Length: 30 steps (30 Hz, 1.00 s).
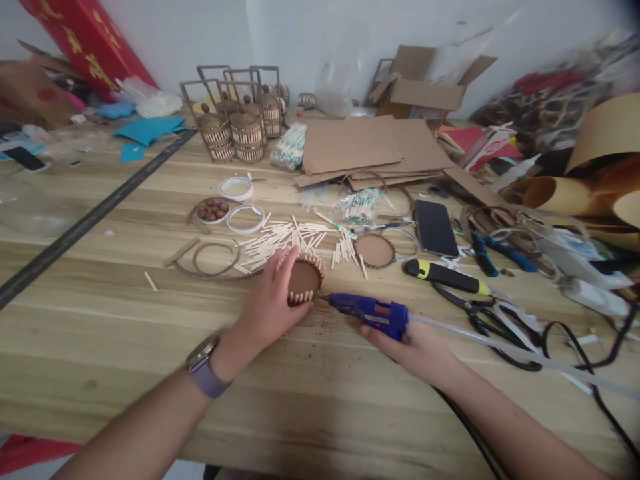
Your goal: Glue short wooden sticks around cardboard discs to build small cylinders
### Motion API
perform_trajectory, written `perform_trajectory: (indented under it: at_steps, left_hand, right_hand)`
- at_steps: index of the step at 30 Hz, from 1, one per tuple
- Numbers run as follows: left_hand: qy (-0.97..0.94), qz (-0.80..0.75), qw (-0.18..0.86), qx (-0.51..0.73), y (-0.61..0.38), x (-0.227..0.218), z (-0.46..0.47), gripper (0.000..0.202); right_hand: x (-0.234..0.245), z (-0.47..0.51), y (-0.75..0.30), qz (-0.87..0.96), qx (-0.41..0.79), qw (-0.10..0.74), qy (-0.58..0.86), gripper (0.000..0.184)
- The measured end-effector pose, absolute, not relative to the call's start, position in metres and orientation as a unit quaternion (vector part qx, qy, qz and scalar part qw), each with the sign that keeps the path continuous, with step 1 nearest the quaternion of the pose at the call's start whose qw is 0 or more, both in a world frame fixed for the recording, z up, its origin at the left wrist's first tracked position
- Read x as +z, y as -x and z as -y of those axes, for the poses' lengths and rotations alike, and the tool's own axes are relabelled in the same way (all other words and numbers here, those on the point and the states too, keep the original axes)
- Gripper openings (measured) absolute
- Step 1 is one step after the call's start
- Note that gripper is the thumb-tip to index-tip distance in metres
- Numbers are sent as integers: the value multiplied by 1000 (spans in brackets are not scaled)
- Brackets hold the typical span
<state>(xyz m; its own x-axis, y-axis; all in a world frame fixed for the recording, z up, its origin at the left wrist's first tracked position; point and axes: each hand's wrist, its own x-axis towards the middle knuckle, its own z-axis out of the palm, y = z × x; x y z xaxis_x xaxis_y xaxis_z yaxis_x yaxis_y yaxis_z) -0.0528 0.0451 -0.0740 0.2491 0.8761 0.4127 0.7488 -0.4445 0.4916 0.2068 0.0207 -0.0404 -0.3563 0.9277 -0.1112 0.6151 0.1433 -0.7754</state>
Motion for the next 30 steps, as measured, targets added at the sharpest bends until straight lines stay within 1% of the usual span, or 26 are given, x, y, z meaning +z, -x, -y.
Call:
perform_trajectory:
  at_steps: [4, 10, 15, 21, 30]
  left_hand:
    - [-786, -509, 100, 336, 53, -74, -46, 102]
    - [-783, -513, 95, 338, 53, -73, -45, 100]
    - [-779, -516, 96, 343, 53, -73, -45, 98]
    - [-777, -521, 96, 341, 53, -73, -45, 96]
    - [-773, -523, 102, 344, 53, -74, -46, 94]
  right_hand:
    - [-47, -17, -207, 744, 345, 189, 540, 36]
    - [-50, -16, -203, 757, 346, 179, 525, 42]
    - [-48, -16, -201, 761, 329, 161, 535, 43]
    - [-46, -15, -197, 763, 318, 187, 531, 36]
    - [-52, -16, -199, 768, 304, 199, 528, 39]
